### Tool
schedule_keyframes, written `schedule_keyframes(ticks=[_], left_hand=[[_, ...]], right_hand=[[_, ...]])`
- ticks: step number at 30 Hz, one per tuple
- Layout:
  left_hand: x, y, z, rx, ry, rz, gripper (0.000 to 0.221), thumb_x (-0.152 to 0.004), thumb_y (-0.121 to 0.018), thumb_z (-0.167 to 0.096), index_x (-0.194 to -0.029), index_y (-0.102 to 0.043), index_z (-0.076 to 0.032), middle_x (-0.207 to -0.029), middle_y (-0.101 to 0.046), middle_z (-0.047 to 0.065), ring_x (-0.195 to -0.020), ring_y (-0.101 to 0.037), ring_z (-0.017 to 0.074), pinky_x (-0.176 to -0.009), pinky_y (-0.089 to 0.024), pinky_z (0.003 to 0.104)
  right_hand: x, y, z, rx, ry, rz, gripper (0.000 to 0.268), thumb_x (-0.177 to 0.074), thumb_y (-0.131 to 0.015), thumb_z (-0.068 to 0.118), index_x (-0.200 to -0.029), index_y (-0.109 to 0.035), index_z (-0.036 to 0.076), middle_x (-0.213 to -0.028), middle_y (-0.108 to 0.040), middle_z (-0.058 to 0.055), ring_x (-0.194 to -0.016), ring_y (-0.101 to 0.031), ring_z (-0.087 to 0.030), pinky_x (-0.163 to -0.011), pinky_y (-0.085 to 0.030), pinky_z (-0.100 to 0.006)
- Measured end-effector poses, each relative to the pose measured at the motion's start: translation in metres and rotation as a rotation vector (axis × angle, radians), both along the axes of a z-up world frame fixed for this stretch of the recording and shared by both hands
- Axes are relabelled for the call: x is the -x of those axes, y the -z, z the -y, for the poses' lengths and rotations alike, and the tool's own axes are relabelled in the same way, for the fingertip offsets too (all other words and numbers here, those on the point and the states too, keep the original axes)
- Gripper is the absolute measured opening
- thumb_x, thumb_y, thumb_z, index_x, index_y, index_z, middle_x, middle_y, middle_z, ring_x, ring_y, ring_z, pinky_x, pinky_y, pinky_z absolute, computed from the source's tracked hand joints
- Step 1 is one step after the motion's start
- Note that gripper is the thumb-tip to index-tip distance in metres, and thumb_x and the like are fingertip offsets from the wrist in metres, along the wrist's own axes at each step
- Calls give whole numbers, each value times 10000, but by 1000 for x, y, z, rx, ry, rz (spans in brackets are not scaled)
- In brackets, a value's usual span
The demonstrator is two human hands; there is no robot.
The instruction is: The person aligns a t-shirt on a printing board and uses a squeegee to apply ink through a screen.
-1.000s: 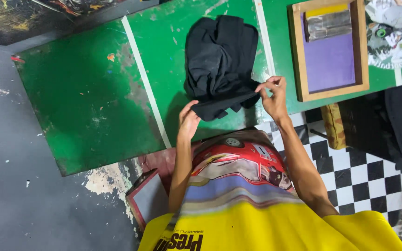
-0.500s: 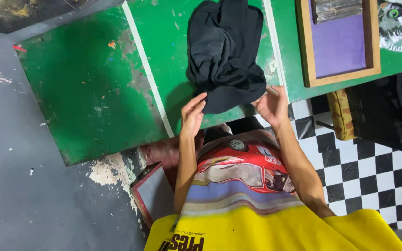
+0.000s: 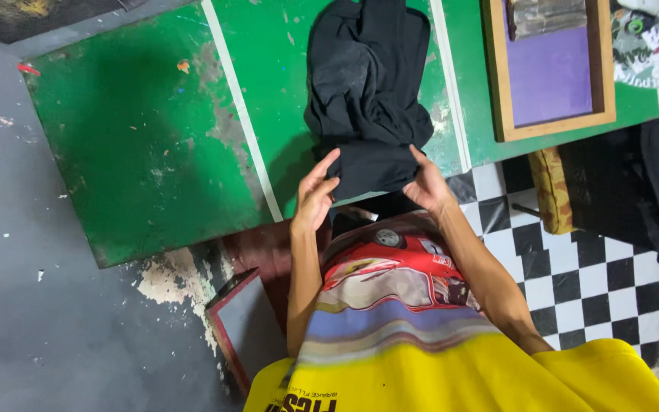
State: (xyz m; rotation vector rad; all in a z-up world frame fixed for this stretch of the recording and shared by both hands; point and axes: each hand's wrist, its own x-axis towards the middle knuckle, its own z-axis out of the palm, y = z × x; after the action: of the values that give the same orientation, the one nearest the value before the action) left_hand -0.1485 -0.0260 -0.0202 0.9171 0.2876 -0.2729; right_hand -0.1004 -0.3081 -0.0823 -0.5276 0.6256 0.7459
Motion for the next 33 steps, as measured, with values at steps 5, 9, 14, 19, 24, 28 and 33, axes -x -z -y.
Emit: schedule_keyframes(ticks=[5, 9, 14, 19, 24, 28, 33], left_hand=[[-7, -17, 6, -44, 85, -3, 699, -927, -622, 70, -1595, -446, -35, -1419, -500, 36, -750, -513, 1, -631, -457, 203], [-16, -24, 8, -119, 170, 22, 712, -890, -615, 45, -1563, -411, -65, -1566, -485, -41, -709, -510, -12, -632, -482, 195], [-19, 5, 3, -180, 222, 47, 784, -916, -628, 52, -1661, -416, -66, -1251, -666, 81, -706, -515, 10, -642, -463, 209], [-40, -20, 6, -213, 222, 80, 743, -868, -620, 54, -1571, -405, -56, -1532, -519, -68, -727, -542, -15, -658, -511, 206], [-65, -5, 13, -300, 279, 123, 734, -880, -623, 73, -1572, -436, -87, -1463, -589, -16, -731, -561, -5, -670, -529, 212], [-97, -8, 20, -280, 271, 145, 738, -889, -631, 83, -1578, -445, -107, -1248, -651, -36, -739, -554, -3, -661, -496, 206], [-146, -17, 28, -327, 196, 292, 701, -894, -575, 89, -1557, -475, -116, -786, -577, -90, -646, -489, 0, -610, -476, 214]], right_hand=[[-17, -73, -33, -12, -126, -62, 853, -848, -530, 709, -1367, -577, 33, -1302, -701, -155, -1138, -705, -278, -954, -585, -423], [-10, -43, -41, 80, -344, -204, 787, -891, -597, 704, -1333, -649, 55, -1237, -739, -119, -1067, -715, -255, -922, -580, -424], [-17, -25, -48, 146, -466, -150, 614, -891, -730, 533, -1284, -665, 66, -1201, -747, -89, -1018, -736, -217, -884, -594, -400], [-18, -34, -55, 47, -448, -203, 535, -843, -767, 397, -1224, -677, 33, -1149, -769, -97, -1000, -767, -209, -874, -639, -377], [-48, -79, -67, 435, -253, 55, 337, -800, -793, 215, -1043, -699, 1, -926, -759, -67, -758, -735, -173, -621, -590, -355], [-80, -93, -77, 505, -131, 181, 279, -739, -801, 157, -963, -734, 4, -874, -769, -56, -681, -760, -148, -586, -625, -295], [-119, -129, -89, 901, -340, 290, 431, -872, -915, 279, -880, -690, -89, -771, -573, -93, -531, -440, -180, -437, -258, -371]])
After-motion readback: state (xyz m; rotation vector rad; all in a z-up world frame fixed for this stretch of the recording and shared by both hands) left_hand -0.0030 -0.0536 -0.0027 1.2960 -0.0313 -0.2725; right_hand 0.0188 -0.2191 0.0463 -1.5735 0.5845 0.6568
